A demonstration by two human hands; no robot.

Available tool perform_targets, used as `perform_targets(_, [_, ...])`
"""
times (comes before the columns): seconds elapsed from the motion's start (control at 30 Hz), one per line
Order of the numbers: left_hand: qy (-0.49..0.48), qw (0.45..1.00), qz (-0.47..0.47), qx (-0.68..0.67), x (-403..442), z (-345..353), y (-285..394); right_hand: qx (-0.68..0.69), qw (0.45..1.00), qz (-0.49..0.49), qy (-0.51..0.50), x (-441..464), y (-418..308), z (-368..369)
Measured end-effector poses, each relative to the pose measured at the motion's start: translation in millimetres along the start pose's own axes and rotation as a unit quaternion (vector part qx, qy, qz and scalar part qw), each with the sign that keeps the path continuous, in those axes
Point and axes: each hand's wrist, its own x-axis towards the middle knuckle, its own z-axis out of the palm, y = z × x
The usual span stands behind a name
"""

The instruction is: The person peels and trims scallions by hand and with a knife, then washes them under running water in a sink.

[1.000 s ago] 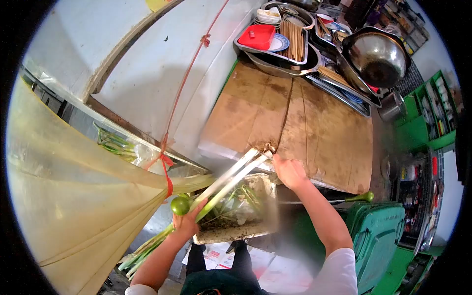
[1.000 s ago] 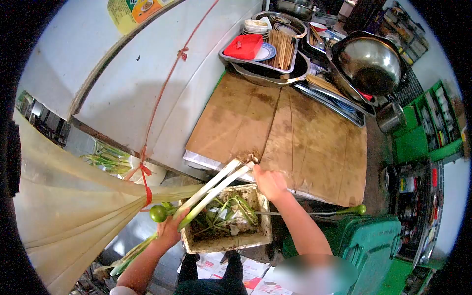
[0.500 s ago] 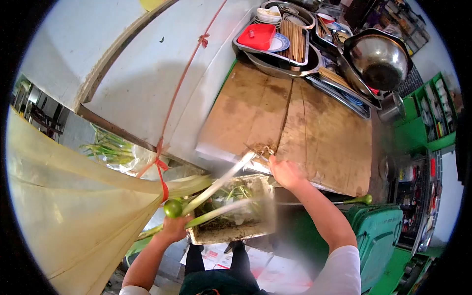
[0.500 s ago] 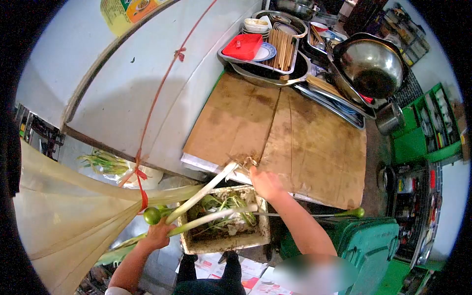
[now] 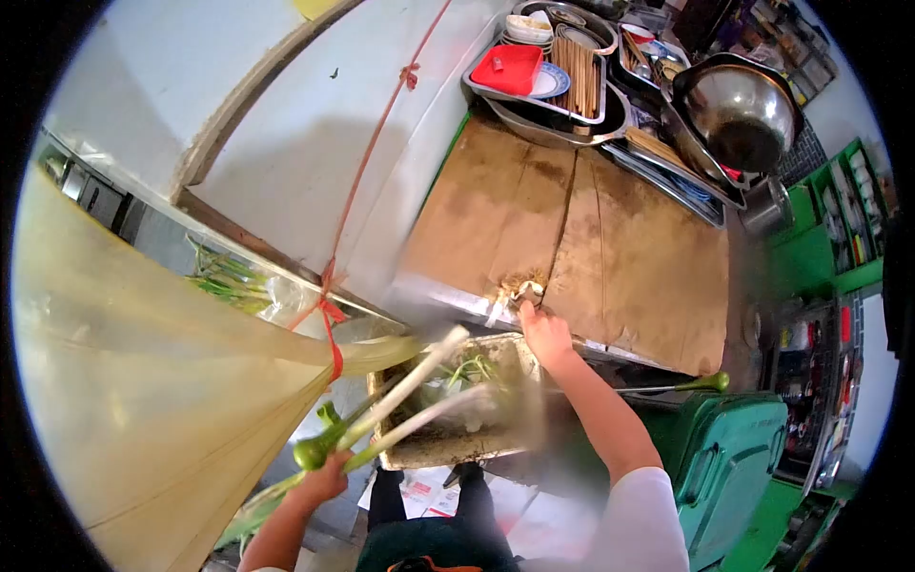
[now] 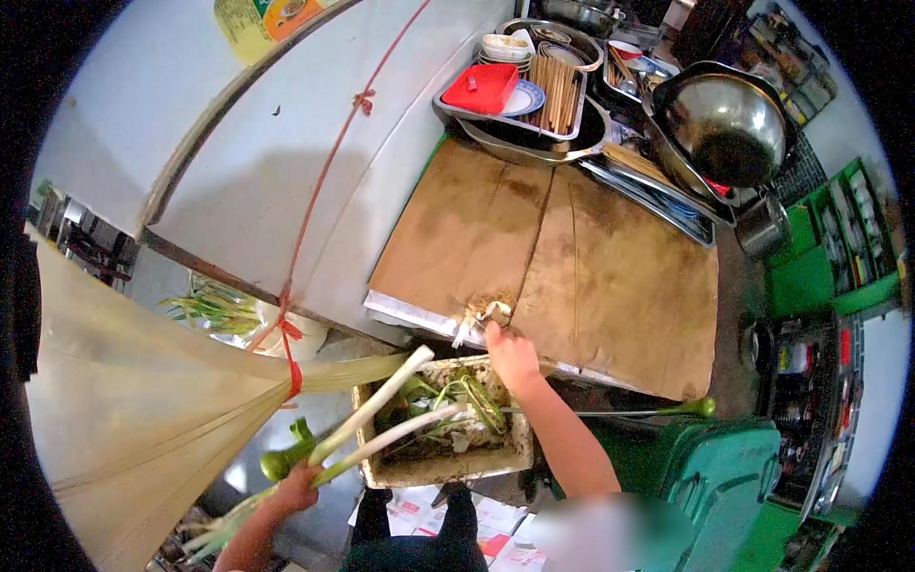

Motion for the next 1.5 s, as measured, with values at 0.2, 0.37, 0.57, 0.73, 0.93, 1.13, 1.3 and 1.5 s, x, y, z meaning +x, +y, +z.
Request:
perform_targets(0.2, [-0.040,0.998,0.039,-0.007,-37.8,-13.8,38.8,0.007,0.989,0.112,0.099,-1.2,7.9,-38.6])
perform_targets(0.37, [-0.016,0.994,0.065,-0.085,-56.9,-8.6,46.0,-0.068,0.994,0.090,0.016,-9.4,14.6,-19.3])
perform_targets(0.57, [-0.064,0.976,0.115,-0.173,-76.9,-17.5,60.2,-0.060,0.993,-0.088,0.046,-56.4,-26.6,-6.0])
perform_targets(0.73, [-0.047,0.980,0.115,-0.153,-85.6,-15.2,77.0,-0.031,0.990,0.043,0.129,-55.5,-10.3,-47.9])
perform_targets(0.93, [-0.018,0.967,0.179,-0.178,-59.1,-4.2,111.9,0.078,0.934,0.055,0.344,-48.9,27.1,-73.8])
perform_targets(1.13, [-0.095,0.863,0.282,-0.409,14.1,-46.7,209.3,0.470,0.864,0.122,0.134,-171.1,-17.3,-66.9])
perform_targets(1.3, [-0.085,0.839,0.318,-0.433,71.0,-89.7,311.4,0.646,0.753,0.115,0.049,-244.4,-55.9,-86.1])
perform_targets(1.5, [-0.098,0.775,0.380,-0.496,52.3,-75.9,403.1,0.624,0.765,0.071,0.144,-266.3,-34.8,-136.7])
